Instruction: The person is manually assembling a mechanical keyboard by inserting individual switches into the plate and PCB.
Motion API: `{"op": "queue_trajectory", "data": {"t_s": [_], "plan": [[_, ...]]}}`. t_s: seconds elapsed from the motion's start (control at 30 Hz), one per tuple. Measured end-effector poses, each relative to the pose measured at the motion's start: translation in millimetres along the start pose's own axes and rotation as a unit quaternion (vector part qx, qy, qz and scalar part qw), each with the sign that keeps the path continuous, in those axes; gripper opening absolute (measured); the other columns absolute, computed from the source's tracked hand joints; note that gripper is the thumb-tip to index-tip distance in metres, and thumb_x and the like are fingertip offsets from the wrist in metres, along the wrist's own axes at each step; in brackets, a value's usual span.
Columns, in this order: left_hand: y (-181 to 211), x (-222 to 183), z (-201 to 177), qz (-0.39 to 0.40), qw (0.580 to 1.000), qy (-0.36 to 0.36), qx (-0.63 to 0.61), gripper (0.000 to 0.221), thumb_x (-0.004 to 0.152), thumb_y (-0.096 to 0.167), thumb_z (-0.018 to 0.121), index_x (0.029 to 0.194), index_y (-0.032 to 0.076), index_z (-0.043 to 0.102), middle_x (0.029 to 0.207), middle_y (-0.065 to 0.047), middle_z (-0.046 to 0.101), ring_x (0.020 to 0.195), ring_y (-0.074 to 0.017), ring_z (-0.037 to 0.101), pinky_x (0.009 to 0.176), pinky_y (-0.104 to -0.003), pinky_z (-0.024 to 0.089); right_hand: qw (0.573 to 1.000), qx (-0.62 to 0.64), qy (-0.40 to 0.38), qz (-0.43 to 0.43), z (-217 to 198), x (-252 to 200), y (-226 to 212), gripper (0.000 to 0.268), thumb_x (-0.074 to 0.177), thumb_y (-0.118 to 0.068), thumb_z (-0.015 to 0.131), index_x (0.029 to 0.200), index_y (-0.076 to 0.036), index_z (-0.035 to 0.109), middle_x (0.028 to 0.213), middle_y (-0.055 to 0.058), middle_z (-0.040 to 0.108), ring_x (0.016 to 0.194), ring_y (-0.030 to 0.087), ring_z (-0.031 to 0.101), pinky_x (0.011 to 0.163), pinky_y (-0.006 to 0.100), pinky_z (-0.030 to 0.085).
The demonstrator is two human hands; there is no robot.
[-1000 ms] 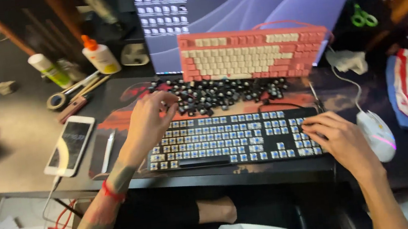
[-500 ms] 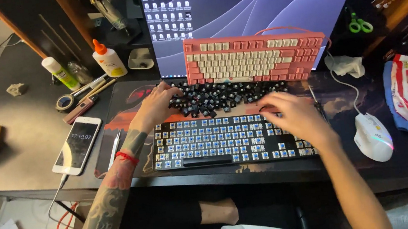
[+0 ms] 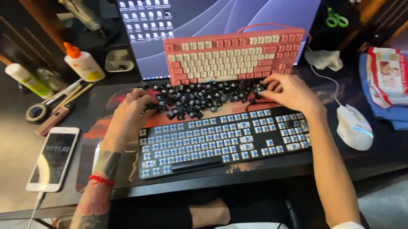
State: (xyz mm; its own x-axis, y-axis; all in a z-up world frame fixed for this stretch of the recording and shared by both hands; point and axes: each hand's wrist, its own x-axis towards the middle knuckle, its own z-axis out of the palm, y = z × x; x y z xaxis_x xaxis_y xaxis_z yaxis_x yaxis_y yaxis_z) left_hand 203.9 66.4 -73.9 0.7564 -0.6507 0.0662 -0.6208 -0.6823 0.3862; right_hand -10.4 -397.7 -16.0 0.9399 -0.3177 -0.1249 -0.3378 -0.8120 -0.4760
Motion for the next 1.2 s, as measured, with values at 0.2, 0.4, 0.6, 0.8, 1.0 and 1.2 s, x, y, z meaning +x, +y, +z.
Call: {"op": "queue_trajectory", "data": {"t_s": [0.2, 0.4, 0.6, 0.8, 1.0, 1.2], "plan": [[3, 1, 5, 0.023, 0.999, 0.017, 0.046, 0.022, 0.113, 0.025, 0.086, 0.134, 0.021, 0.084, 0.147, -0.006, 0.071, 0.14, -0.0359, 0.075, 0.114, -0.053, 0.069, 0.998, -0.009, 0.055, -0.026, 29, 11, 0, 0.062, 0.098, -0.047, 0.096, 0.142, -0.004, 0.086, 0.119, 0.019, 0.091, 0.116, 0.039, 0.089, 0.107, 0.056, 0.066], [-8, 2, 12, 0.039, 0.996, 0.026, 0.078, 0.024, 0.113, 0.028, 0.086, 0.136, 0.021, 0.086, 0.146, -0.005, 0.073, 0.137, -0.0355, 0.076, 0.113, -0.053, 0.067, 0.985, 0.063, 0.141, -0.075, 51, 27, 36, 0.045, 0.104, -0.038, 0.096, 0.127, 0.0, 0.091, 0.119, 0.02, 0.09, 0.108, 0.042, 0.088, 0.096, 0.052, 0.067], [-10, 0, 10, 0.047, 0.993, 0.047, 0.092, 0.024, 0.112, 0.029, 0.086, 0.136, 0.024, 0.088, 0.146, -0.003, 0.075, 0.136, -0.0308, 0.075, 0.112, -0.047, 0.061, 0.907, 0.416, 0.055, -0.043, 23, -28, -4, 0.041, 0.12, -0.007, 0.079, 0.149, 0.021, 0.074, 0.126, 0.034, 0.084, 0.108, 0.032, 0.087, 0.102, 0.047, 0.073], [-10, 0, 6, 0.056, 0.992, 0.054, 0.103, 0.024, 0.112, 0.025, 0.087, 0.136, 0.022, 0.089, 0.143, -0.004, 0.078, 0.134, -0.0304, 0.076, 0.114, -0.046, 0.059, 0.865, 0.486, -0.017, -0.121, 5, -73, -35, 0.062, 0.107, 0.013, 0.072, 0.168, 0.002, 0.07, 0.124, 0.031, 0.076, 0.111, 0.042, 0.088, 0.107, 0.055, 0.076], [-14, 3, 10, 0.048, 0.994, 0.037, 0.091, 0.025, 0.112, 0.023, 0.087, 0.137, 0.022, 0.089, 0.141, -0.004, 0.077, 0.135, -0.0287, 0.074, 0.112, -0.044, 0.057, 0.871, 0.479, -0.023, -0.101, 17, -90, -30, 0.055, 0.113, 0.013, 0.061, 0.168, 0.012, 0.066, 0.143, 0.038, 0.073, 0.118, 0.051, 0.086, 0.11, 0.07, 0.072], [-17, 5, 17, 0.051, 0.993, 0.044, 0.1, 0.026, 0.11, 0.025, 0.09, 0.136, 0.022, 0.089, 0.14, -0.004, 0.079, 0.134, -0.029, 0.074, 0.112, -0.043, 0.057, 0.877, 0.469, -0.032, -0.097, 6, -109, -45, 0.058, 0.113, 0.009, 0.06, 0.172, 0.011, 0.062, 0.142, 0.034, 0.068, 0.121, 0.047, 0.086, 0.113, 0.072, 0.07]]}}
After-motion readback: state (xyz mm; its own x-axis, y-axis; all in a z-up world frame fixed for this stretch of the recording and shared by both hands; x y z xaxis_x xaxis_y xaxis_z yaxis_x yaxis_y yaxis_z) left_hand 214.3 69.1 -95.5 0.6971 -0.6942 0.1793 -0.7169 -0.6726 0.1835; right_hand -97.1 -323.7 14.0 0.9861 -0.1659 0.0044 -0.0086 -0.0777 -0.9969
